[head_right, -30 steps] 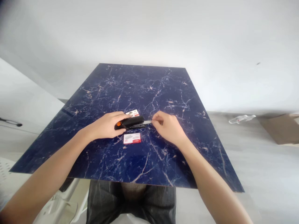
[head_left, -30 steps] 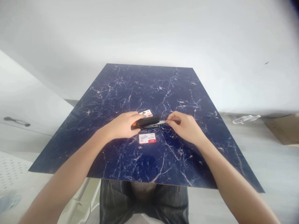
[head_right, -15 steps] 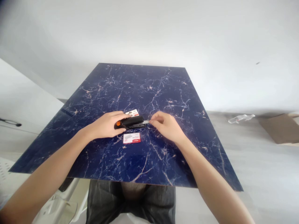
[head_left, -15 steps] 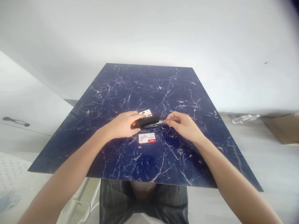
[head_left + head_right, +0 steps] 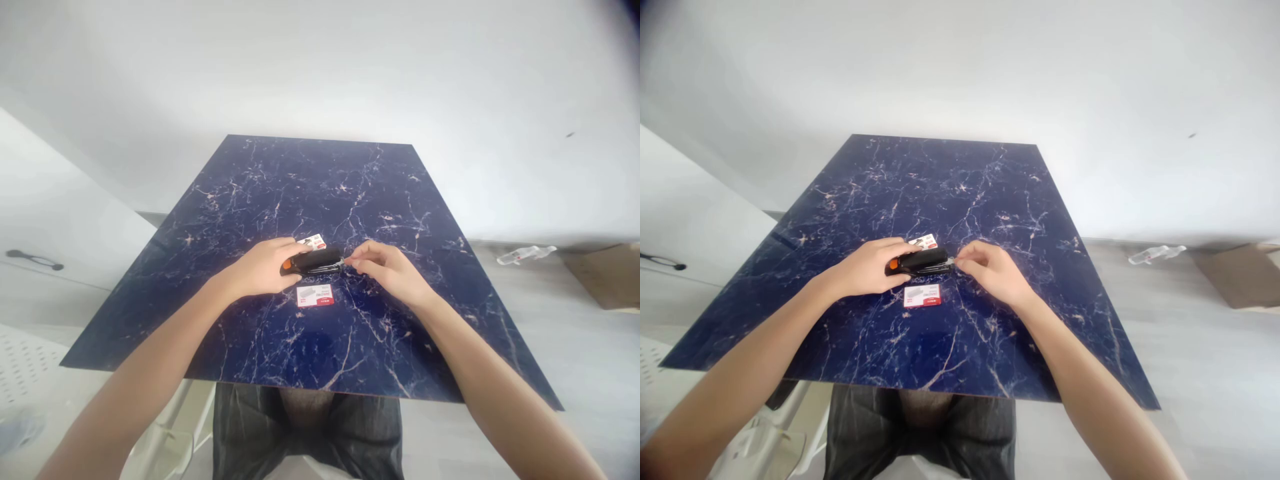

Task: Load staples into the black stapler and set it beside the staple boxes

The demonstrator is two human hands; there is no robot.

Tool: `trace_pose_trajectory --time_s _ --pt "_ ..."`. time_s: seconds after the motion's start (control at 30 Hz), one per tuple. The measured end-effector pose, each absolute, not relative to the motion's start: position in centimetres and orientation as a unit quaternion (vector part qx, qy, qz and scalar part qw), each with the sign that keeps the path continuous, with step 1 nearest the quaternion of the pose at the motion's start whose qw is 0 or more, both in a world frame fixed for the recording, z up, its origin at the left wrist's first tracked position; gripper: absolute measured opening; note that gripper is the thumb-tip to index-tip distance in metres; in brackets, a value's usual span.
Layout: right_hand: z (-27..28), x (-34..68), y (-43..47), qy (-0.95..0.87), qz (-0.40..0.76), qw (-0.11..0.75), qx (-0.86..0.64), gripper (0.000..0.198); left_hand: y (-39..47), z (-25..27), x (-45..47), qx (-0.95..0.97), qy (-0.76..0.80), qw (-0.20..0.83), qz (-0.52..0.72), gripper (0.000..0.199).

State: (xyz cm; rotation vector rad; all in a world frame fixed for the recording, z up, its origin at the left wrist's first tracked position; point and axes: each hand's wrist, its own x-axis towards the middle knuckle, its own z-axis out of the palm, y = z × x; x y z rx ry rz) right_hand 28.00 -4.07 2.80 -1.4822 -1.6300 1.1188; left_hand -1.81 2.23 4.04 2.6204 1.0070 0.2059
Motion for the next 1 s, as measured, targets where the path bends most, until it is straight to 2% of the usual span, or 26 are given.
trace_pose_trajectory --time_s 0.53,0.73,0.9,1.0 --pt "3.0 27.5 -4.3 -0.597 0.516 0.353 -0.503 0.017 2.2 4.1 -1.5 0.914 0.351 0.180 0.094 0.052" --pt "2.6 27.7 -4.0 -0.580 0.538 0.358 -0.495 0.016 2.5 3.9 -1.8 0.915 0.342 0.186 0.105 0.045" --pt "2.4 27.1 -4.1 -0.556 0.556 0.394 -0.475 0.023 2.0 2.8 -0.8 0.901 0.365 0.179 0.151 0.053" --pt "2.3 26.5 -4.4 -0.564 0.563 0.404 -0.449 0.039 1.1 2.0 0.5 0.877 0.383 0.197 0.213 0.063"
